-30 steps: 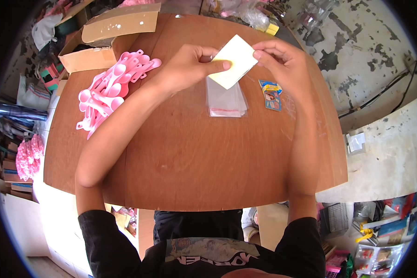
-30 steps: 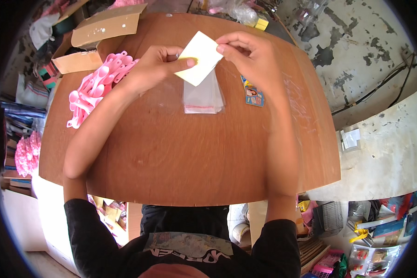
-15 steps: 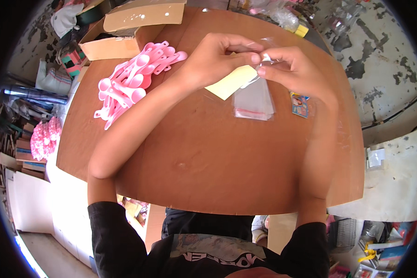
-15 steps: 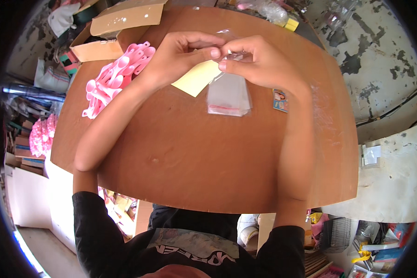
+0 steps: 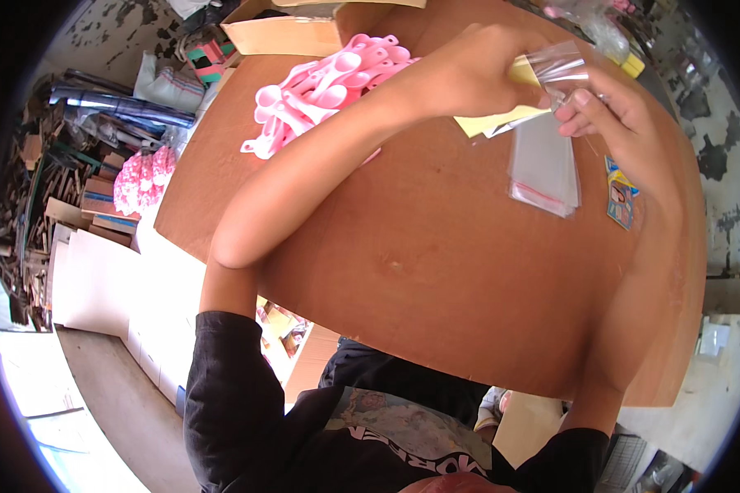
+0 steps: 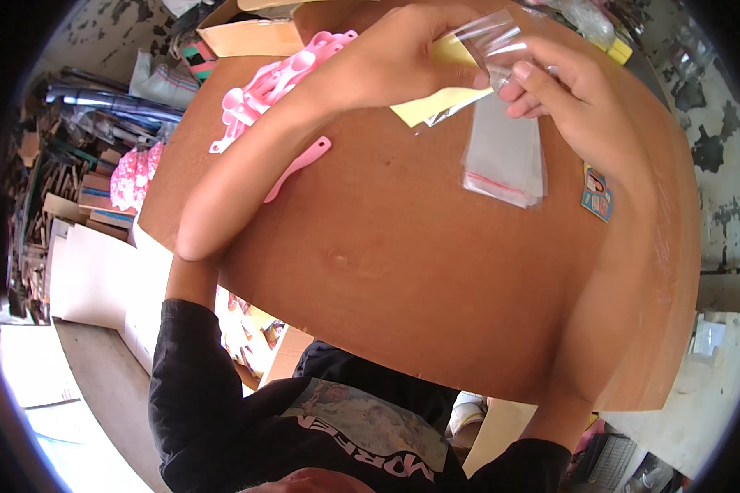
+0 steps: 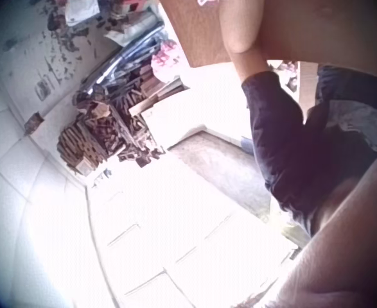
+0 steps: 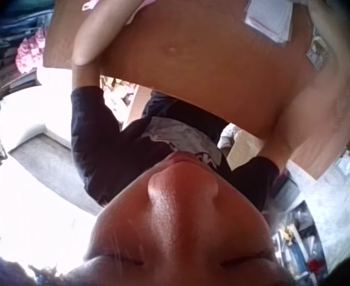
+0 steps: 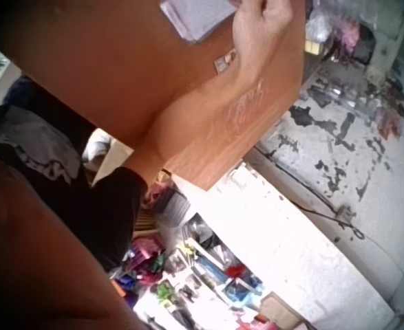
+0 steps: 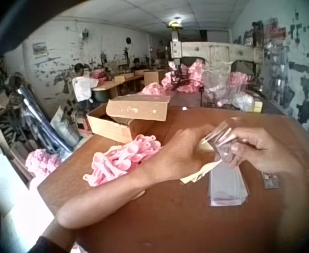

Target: Packaging small pink plastic spoons and yellow cards into clear plastic zip bags.

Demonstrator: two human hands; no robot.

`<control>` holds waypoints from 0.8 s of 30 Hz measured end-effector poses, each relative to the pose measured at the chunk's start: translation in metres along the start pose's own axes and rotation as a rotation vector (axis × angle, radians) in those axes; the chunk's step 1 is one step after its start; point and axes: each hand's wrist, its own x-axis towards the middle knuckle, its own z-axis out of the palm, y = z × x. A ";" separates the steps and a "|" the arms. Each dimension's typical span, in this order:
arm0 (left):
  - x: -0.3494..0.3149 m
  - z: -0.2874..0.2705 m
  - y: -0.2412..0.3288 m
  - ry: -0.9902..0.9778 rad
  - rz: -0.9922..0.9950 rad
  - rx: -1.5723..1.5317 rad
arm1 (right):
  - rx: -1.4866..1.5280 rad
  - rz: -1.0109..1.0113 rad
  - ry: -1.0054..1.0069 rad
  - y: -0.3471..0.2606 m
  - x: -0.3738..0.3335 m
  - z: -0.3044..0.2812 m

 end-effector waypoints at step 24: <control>0.003 -0.053 -0.025 0.240 -0.186 0.026 | -0.626 -0.830 0.127 -0.023 0.065 0.175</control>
